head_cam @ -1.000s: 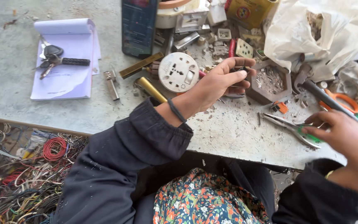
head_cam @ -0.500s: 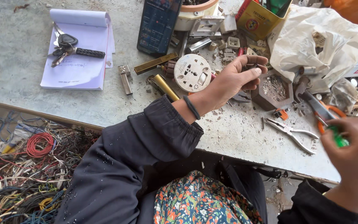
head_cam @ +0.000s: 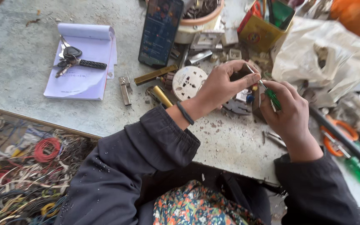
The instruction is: The person disassembles and reassembles small lock mechanisms on a cluttered workbench. They use a hammer, screwdriver, and pliers to remove pins, adjust internal components, and test the lock cylinder with a key.
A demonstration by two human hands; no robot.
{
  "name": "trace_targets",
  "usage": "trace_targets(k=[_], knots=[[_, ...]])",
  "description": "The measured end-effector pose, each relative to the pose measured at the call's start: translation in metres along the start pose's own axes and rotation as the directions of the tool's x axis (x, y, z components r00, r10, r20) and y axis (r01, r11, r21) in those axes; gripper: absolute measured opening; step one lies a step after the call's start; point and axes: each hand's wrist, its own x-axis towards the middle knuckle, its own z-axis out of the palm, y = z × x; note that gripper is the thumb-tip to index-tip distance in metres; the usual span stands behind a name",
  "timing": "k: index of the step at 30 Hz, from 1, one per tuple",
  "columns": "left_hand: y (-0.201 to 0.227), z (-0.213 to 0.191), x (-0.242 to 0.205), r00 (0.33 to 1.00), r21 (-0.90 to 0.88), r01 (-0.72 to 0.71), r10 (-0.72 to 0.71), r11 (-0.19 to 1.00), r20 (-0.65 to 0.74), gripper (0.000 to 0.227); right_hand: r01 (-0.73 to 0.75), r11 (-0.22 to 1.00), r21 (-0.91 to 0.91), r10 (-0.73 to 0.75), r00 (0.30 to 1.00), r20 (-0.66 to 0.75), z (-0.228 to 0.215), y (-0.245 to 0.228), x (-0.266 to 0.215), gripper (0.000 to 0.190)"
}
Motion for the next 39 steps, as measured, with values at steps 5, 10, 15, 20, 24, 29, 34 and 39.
trace_targets(k=[5, 10, 15, 20, 24, 29, 34, 39], knots=[[-0.008, 0.004, 0.0, 1.0, -0.092, 0.021, -0.02, 0.996, 0.014, 0.032, -0.099, 0.987, 0.128, 0.095, 0.995, 0.042, 0.006, 0.011, -0.02, 0.023], [-0.015, -0.002, 0.002, 0.999, -0.12, 0.023, -0.028, 0.993, -0.041, 0.03, -0.182, 0.969, 0.167, 0.172, 0.982, 0.074, 0.01, 0.012, -0.019, 0.023], [-0.017, -0.005, 0.004, 0.999, -0.199, 0.016, -0.025, 0.98, -0.046, 0.028, -0.23, 0.938, 0.26, 0.209, 0.972, 0.106, 0.01, 0.01, -0.018, 0.022], [-0.012, -0.007, 0.005, 0.997, -0.194, 0.051, -0.062, 0.98, -0.052, 0.026, -0.273, 0.923, 0.271, 0.252, 0.961, 0.109, 0.011, 0.008, -0.019, 0.022], [-0.007, -0.01, 0.004, 0.991, -0.186, 0.096, -0.111, 0.978, -0.074, 0.025, -0.28, 0.922, 0.267, 0.261, 0.96, 0.104, 0.013, 0.009, -0.02, 0.022], [-0.001, -0.012, 0.005, 0.984, -0.245, 0.13, -0.155, 0.961, -0.089, 0.025, -0.333, 0.87, 0.363, 0.308, 0.943, 0.126, 0.015, 0.012, -0.021, 0.022], [-0.001, -0.015, 0.006, 0.989, -0.143, 0.083, -0.099, 0.986, -0.107, 0.027, -0.387, 0.863, 0.325, 0.366, 0.922, 0.127, 0.016, 0.009, -0.021, 0.021], [-0.004, -0.018, 0.007, 0.984, -0.056, 0.107, -0.113, 0.993, -0.135, 0.027, -0.146, 0.969, 0.2, 0.154, 0.988, -0.025, 0.012, 0.005, -0.017, 0.022]])
